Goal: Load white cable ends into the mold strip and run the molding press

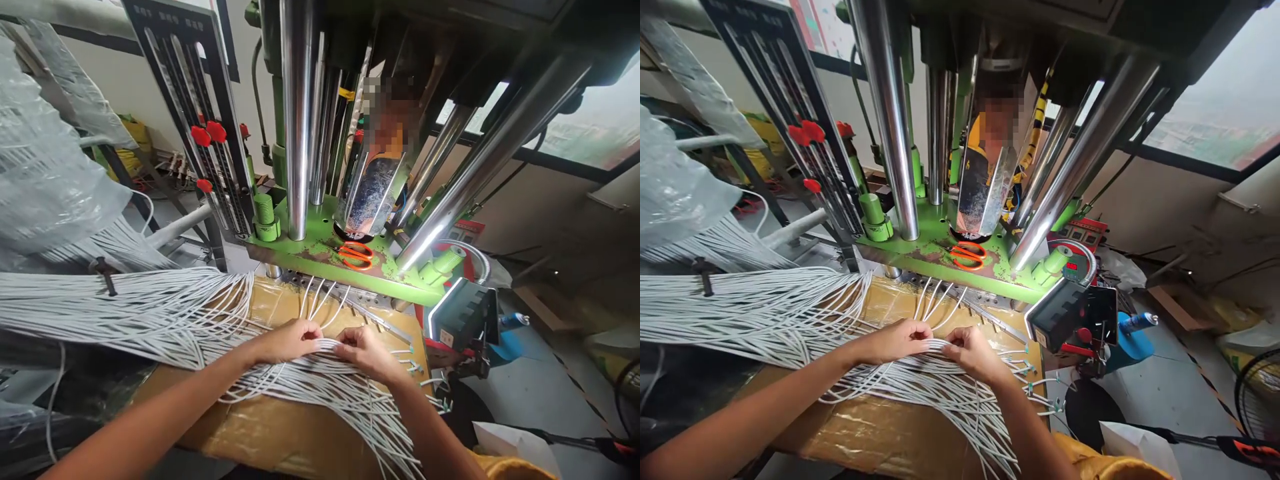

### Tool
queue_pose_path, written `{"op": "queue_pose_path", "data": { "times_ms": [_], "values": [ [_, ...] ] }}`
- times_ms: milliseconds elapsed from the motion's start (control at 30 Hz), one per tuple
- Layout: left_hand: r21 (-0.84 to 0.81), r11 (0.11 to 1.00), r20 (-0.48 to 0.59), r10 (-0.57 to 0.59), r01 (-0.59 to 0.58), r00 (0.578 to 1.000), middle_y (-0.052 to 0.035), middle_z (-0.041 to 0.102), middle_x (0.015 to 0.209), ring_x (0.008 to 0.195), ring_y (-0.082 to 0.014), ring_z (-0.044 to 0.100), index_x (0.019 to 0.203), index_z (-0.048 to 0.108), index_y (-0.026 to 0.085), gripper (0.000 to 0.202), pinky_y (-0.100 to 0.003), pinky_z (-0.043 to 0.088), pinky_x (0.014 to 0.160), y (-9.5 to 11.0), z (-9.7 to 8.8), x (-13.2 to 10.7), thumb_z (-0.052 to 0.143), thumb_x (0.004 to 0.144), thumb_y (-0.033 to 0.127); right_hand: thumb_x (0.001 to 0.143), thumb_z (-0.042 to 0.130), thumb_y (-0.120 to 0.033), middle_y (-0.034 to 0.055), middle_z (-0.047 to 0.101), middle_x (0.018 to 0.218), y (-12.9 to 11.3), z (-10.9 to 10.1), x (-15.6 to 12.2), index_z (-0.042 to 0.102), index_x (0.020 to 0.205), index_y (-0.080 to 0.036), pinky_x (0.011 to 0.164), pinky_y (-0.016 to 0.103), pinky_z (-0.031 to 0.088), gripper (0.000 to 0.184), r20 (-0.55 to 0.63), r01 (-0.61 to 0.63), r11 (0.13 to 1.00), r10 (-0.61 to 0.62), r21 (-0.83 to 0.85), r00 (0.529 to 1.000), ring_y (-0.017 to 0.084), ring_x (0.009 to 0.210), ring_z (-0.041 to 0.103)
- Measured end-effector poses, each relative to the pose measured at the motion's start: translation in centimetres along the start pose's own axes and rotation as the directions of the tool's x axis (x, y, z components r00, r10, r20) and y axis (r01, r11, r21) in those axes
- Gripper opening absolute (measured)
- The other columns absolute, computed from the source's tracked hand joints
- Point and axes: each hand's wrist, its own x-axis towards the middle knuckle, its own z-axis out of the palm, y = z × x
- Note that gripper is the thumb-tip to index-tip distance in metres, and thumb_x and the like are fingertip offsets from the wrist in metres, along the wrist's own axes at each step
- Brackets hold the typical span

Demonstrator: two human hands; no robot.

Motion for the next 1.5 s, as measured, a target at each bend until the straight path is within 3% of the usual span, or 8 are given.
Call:
{"op": "queue_pose_path", "data": {
  "times_ms": [133, 300, 467, 567, 833, 1167, 1400, 1500],
  "values": [
    [0.431, 0.883, -0.189, 0.288, -0.185, 0.939, -0.0087, 0.061, 0.089, 0.087, -0.0236, 0.054, 0.093, 0.062, 0.015, 0.025, -0.033, 0.039, 0.081, 1.2, 1.9, -1.1, 0.04, 0.091, 0.026, 0.095, 0.039, -0.019, 0.0111, 0.065, 0.094, -2.8, 0.7, -2.3, 0.064, 0.095, -0.016, 0.078, 0.038, 0.043, 0.025, -0.144, -0.003, 0.982, -0.025, -0.189, 0.989, 0.023, 0.087, 0.057],
    [0.464, 0.844, -0.157, 0.378, -0.27, 0.912, -0.0075, 0.061, 0.088, 0.082, -0.021, 0.056, 0.112, 0.063, 0.019, 0.036, -0.028, 0.042, 0.073, 1.1, 1.8, -4.0, 0.036, 0.087, 0.015, 0.094, 0.029, -0.01, 0.0044, 0.062, 0.075, -0.2, -0.4, -7.1, 0.054, 0.118, -0.013, 0.06, 0.032, 0.036, 0.034, -0.205, 0.136, 0.818, -0.295, -0.559, 0.933, 0.019, 0.066, 0.053],
    [0.046, 0.997, 0.073, 0.059, -0.062, 0.996, -0.0008, 0.062, 0.081, 0.07, -0.0171, 0.052, 0.099, 0.065, 0.024, 0.022, -0.024, 0.038, 0.062, 2.3, 4.1, -6.7, 0.06, 0.08, 0.032, 0.088, 0.038, -0.007, 0.0075, 0.06, 0.078, 2.4, -1.8, -10.5, 0.056, 0.111, -0.011, 0.064, 0.035, 0.035, 0.03, -0.249, 0.005, 0.68, -0.276, -0.734, 0.928, 0.022, 0.071, 0.05],
    [-0.347, 0.926, 0.364, -0.012, 0.148, 0.931, 0.004, 0.05, 0.063, 0.051, -0.0122, 0.039, 0.097, 0.06, 0.022, 0.035, -0.022, 0.028, 0.046, 3.4, 7.2, -7.2, 0.056, 0.083, 0.053, 0.083, 0.048, -0.008, 0.0041, 0.055, 0.071, 0.3, -0.1, -10.5, 0.058, 0.098, -0.016, 0.061, 0.036, 0.032, 0.02, -0.122, 0.132, 0.63, -0.344, -0.766, 0.931, 0.022, 0.066, 0.046],
    [-0.614, 0.759, 0.23, -0.088, 0.215, 0.969, 0.0063, 0.043, 0.056, 0.045, -0.0087, 0.036, 0.096, 0.057, 0.017, 0.044, -0.02, 0.025, 0.042, 0.1, 10.5, -8.0, 0.061, 0.081, 0.058, 0.079, 0.051, -0.005, 0.0046, 0.062, 0.087, -1.4, 2.7, -9.3, 0.058, 0.089, -0.02, 0.066, 0.03, 0.042, 0.019, -0.01, 0.165, 0.892, -0.186, -0.421, 0.983, 0.02, 0.078, 0.055],
    [-0.788, 0.613, -0.013, -0.119, 0.063, 0.993, 0.0058, 0.045, 0.052, 0.043, -0.0053, 0.031, 0.078, 0.062, 0.012, 0.044, -0.021, 0.02, 0.043, 0.3, 10.8, -5.9, 0.07, 0.075, 0.055, 0.086, 0.06, -0.031, 0.0079, 0.029, 0.155, -2.4, 2.1, -9.2, 0.018, 0.151, -0.023, 0.113, 0.045, 0.035, 0.078, -0.004, 0.059, 0.973, -0.059, 0.224, 0.998, 0.025, 0.141, 0.03],
    [-0.821, 0.559, -0.08, -0.31, 0.114, 0.947, 0.0005, 0.06, 0.064, 0.043, -0.0048, 0.039, 0.087, 0.058, 0.014, 0.046, -0.018, 0.02, 0.042, -0.5, 10.3, -4.8, 0.076, 0.068, 0.052, 0.096, 0.036, -0.03, 0.0164, 0.052, 0.137, 6.1, -1.2, -4.5, 0.046, 0.137, -0.016, 0.11, 0.057, 0.033, 0.045, -0.434, -0.177, 0.983, 0.14, -0.047, 0.89, 0.031, 0.131, 0.043],
    [-0.807, 0.59, -0.177, -0.281, 0.025, 0.943, 0.0008, 0.062, 0.065, 0.038, -0.0052, 0.036, 0.088, 0.052, 0.018, 0.046, -0.02, 0.018, 0.04, -1.3, 10.5, -4.5, 0.069, 0.072, 0.058, 0.091, 0.039, -0.024, 0.0131, 0.062, 0.123, 10.7, -1.7, -4.3, 0.059, 0.127, -0.023, 0.101, 0.049, 0.045, 0.041, -0.414, -0.141, 0.978, 0.064, -0.157, 0.908, 0.032, 0.119, 0.055]
  ]
}}
